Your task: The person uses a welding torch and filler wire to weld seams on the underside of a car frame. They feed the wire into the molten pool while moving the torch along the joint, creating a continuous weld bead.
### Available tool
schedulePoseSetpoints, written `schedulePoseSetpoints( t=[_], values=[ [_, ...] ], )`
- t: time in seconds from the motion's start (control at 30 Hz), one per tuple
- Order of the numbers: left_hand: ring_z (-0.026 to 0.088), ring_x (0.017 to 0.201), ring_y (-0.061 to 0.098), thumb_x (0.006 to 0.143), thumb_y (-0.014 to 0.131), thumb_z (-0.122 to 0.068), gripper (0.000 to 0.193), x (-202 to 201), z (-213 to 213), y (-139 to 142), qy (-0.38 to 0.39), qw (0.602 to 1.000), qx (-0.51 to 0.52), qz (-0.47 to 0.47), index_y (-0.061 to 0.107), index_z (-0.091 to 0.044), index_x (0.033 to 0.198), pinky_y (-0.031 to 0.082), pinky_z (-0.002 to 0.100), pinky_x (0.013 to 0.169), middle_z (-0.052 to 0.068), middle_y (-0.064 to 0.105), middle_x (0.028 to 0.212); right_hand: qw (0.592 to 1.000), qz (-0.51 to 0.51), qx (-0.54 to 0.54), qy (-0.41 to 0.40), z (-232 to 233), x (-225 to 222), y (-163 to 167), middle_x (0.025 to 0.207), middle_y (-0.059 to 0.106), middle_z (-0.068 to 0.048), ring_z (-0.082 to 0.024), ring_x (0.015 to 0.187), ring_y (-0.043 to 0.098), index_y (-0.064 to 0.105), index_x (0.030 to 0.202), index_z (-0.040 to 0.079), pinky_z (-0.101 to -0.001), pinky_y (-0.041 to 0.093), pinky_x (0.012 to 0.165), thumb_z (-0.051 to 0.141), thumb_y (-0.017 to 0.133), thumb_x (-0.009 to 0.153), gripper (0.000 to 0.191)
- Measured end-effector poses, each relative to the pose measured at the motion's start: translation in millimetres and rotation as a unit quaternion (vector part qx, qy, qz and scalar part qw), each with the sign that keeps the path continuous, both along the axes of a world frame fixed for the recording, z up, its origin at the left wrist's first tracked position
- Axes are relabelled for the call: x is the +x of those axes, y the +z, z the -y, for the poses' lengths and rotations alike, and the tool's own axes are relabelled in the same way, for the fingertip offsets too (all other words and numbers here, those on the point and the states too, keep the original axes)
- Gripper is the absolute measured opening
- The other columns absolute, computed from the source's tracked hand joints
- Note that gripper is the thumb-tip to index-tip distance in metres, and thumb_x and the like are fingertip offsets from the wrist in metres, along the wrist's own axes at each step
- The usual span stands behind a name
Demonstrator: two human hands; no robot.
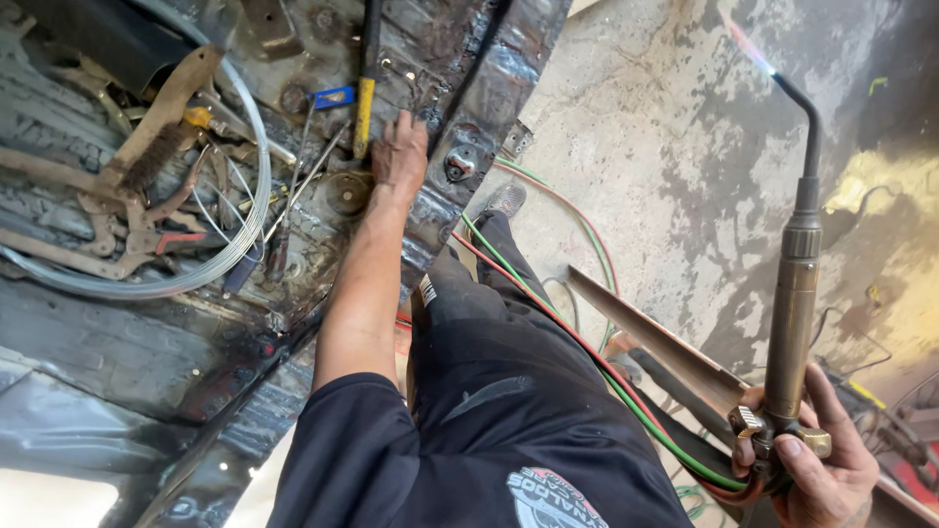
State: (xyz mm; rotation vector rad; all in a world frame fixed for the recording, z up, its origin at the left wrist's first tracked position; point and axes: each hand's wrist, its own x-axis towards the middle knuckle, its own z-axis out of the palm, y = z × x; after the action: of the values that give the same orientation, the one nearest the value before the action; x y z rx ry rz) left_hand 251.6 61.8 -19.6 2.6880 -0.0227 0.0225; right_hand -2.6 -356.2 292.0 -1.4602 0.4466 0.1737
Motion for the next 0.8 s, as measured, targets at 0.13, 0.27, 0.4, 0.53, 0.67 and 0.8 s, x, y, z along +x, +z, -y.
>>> schedulePoseSetpoints(
  t=[0.13,0.27,0.4,0.53,0.67,0.8],
  values=[
    [0.037,0.094,0.064,0.093,0.055,-0.013,0.015,2,1,-1,-0.007,0.997,0.043,0.062,0.065,-0.004,0.1,0.054,0.048,0.066,0.015,0.063,0.116,0.999,-0.011,-0.04,0.033,4,9,-5,0.129,0.059,-0.039,-0.032,0.082,0.07,0.037,0.168,0.0,-0.0405,0.06,0.065,-0.004,0.057,0.096,0.075],
    [0.036,0.105,0.064,0.099,0.052,-0.01,0.013,-2,-2,5,0.026,0.999,-0.019,-0.013,0.064,-0.004,0.101,0.056,0.046,0.081,0.014,0.061,0.115,0.995,-0.013,-0.056,0.084,13,18,-11,0.129,0.059,-0.039,-0.032,0.083,0.07,0.035,0.17,0.0,-0.0421,0.06,0.065,-0.004,0.055,0.096,0.077],
    [0.038,0.101,0.064,0.097,0.051,-0.012,0.014,-7,-6,12,0.054,0.997,-0.058,-0.005,0.063,-0.006,0.101,0.055,0.048,0.076,0.016,0.062,0.115,0.989,-0.062,-0.1,0.089,29,21,-11,0.129,0.059,-0.038,-0.032,0.082,0.069,0.031,0.175,0.001,-0.0399,0.058,0.066,-0.003,0.055,0.096,0.083],
    [0.039,0.101,0.064,0.097,0.051,-0.012,0.015,-5,-9,14,0.091,0.991,-0.084,-0.055,0.063,-0.009,0.107,0.055,0.05,0.079,0.014,0.062,0.115,0.984,-0.095,-0.049,0.143,47,39,-7,0.124,0.061,-0.033,-0.033,0.084,0.072,0.018,0.171,0.003,-0.037,0.06,0.06,0.006,0.059,0.098,0.084],
    [0.038,0.103,0.064,0.096,0.055,-0.011,0.015,-4,-8,11,0.079,0.993,-0.052,-0.072,0.063,-0.009,0.108,0.056,0.048,0.08,0.015,0.06,0.118,0.978,-0.15,-0.072,0.124,47,59,-13,0.12,0.059,-0.033,-0.033,0.089,0.071,0.019,0.162,-0.003,-0.0424,0.063,0.071,0.007,0.062,0.098,0.078],
    [0.036,0.109,0.063,0.093,0.058,-0.007,0.019,-7,-5,8,0.066,0.994,-0.038,-0.075,0.063,-0.006,0.111,0.057,0.043,0.08,0.017,0.058,0.125,0.983,-0.13,-0.032,0.126,36,66,-7,0.127,0.056,-0.032,-0.032,0.087,0.07,0.013,0.173,0.006,-0.0458,0.063,0.066,0.009,0.065,0.098,0.091]
  ],
)
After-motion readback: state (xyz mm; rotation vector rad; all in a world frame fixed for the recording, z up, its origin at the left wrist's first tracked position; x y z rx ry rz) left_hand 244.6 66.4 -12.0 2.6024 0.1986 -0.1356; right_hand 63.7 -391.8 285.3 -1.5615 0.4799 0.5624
